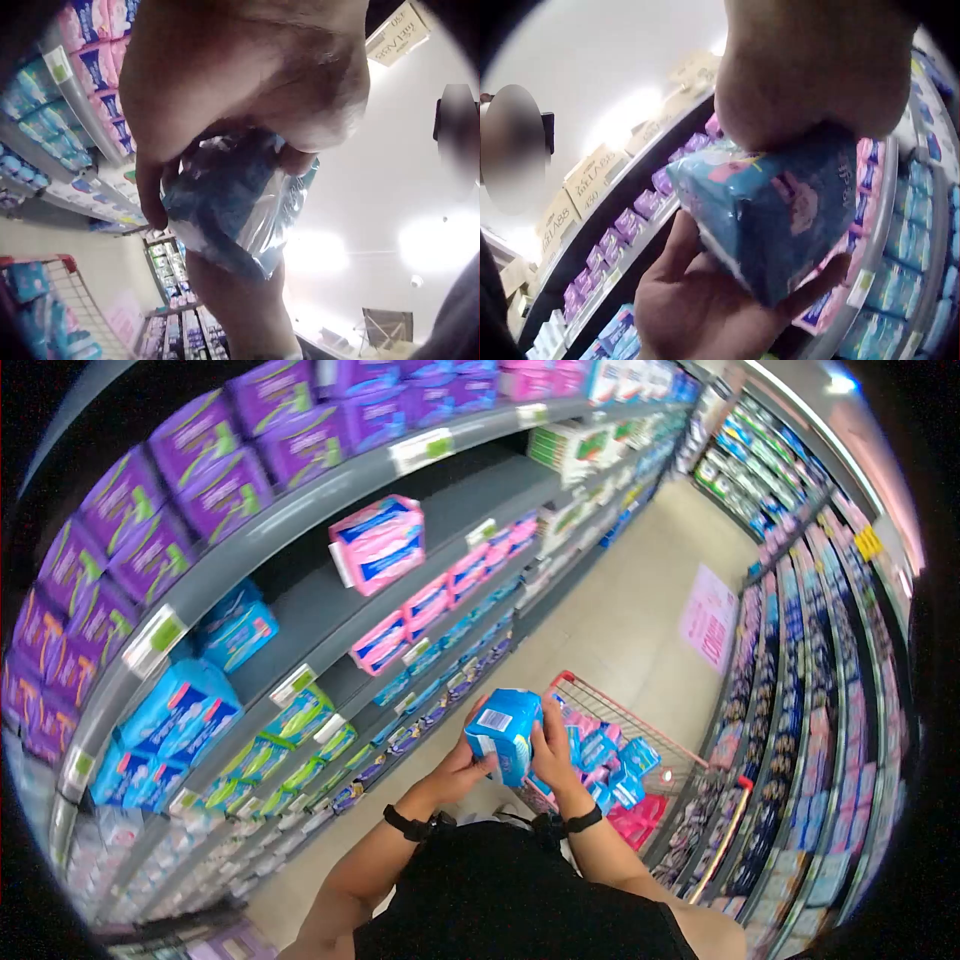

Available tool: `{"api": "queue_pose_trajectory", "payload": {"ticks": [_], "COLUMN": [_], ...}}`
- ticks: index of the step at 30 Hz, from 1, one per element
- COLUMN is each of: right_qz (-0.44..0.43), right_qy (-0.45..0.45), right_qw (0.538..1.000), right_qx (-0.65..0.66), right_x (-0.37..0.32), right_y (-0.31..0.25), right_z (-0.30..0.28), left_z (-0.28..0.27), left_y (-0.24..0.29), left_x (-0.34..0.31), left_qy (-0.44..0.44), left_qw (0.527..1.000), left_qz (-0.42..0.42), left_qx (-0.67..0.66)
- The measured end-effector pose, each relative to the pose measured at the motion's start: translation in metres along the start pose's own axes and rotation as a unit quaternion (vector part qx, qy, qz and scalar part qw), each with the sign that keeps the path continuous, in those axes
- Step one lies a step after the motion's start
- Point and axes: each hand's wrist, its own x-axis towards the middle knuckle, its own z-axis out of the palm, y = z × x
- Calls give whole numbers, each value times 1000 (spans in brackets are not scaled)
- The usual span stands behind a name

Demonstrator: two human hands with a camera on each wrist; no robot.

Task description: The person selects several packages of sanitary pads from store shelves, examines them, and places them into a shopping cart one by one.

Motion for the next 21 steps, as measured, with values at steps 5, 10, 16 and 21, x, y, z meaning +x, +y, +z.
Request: {"api": "queue_pose_trajectory", "payload": {"ticks": [5, 10, 16, 21], "right_qz": [5, 76, 18, 43], "right_qy": [-85, -79, -150, -192], "right_qw": [992, 990, 981, 963], "right_qx": [92, 90, 122, 185], "right_x": [-11, -29, -26, -15], "right_y": [1, -20, 0, -2], "right_z": [-43, -40, -51, -53], "left_z": [42, 46, 48, 52], "left_y": [4, -6, -9, -12], "left_x": [13, 16, 14, 9], "left_qy": [68, 115, 110, 135], "left_qw": [995, 941, 928, 961], "left_qz": [-5, 6, 62, 35], "left_qx": [72, 318, 352, 237]}}
